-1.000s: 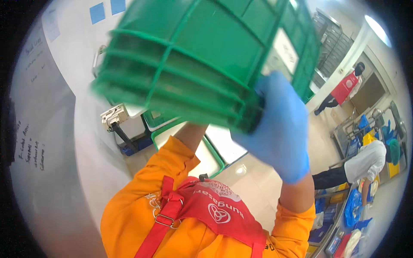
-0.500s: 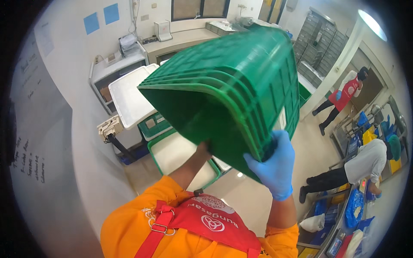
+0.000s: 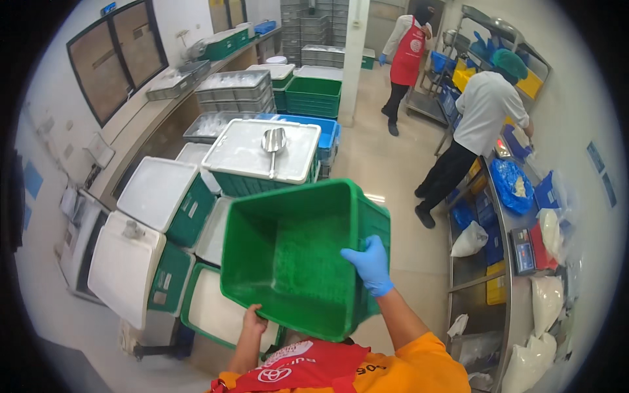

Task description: The person scoops white powder from a green bin into a plastic bag using a metal scoop. They place the filled bag on a digital scale to weigh it, then move it aside. The person also handles green plastic bins and white lids, stacking them in the background.

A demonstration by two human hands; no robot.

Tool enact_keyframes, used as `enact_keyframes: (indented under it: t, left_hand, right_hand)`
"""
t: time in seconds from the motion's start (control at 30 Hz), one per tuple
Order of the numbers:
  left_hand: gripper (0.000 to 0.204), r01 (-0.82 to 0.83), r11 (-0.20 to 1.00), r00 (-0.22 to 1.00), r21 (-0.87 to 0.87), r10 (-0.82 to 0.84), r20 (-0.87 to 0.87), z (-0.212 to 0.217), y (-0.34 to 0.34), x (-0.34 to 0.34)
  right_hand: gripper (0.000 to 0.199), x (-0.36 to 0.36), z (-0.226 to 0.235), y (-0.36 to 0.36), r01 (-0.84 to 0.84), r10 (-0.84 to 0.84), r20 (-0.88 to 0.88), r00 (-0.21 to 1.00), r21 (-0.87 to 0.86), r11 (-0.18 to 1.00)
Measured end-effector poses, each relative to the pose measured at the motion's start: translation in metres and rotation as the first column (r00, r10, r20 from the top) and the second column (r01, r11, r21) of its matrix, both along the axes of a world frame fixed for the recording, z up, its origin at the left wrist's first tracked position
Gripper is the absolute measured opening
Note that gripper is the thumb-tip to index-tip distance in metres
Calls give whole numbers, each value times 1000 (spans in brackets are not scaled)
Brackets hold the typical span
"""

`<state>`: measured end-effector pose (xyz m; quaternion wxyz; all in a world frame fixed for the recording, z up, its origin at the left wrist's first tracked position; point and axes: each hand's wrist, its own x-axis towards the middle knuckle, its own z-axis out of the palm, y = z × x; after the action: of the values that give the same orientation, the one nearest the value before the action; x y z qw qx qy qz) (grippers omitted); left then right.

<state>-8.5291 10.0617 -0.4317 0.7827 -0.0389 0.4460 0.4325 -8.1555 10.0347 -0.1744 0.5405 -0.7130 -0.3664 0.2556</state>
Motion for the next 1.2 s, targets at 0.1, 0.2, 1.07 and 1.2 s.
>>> enact_keyframes:
  t: [0.1, 0.2, 1.07, 1.2]
  left_hand:
    - [39, 38, 997, 998, -60, -42, -51, 0, -3, 35]
    - [41, 91, 995, 976, -40, -97, -197, 26, 0, 71]
    - [48, 361, 803, -191, -473, -433, -881, -45, -1, -213]
    - [39, 657, 646, -333, -389, -214, -918, -109, 78, -165]
  right_hand:
    - [43, 48, -33, -18, 133, -135, -8, 991, -120, 984]
    - [43, 78, -45, -33, 162, -205, -251, 946, -182, 970]
    - [24, 176, -305, -108, 133, -514, -546, 661, -589, 797]
    - [34, 172, -311, -129, 165, -606, -425, 672, -711, 683]
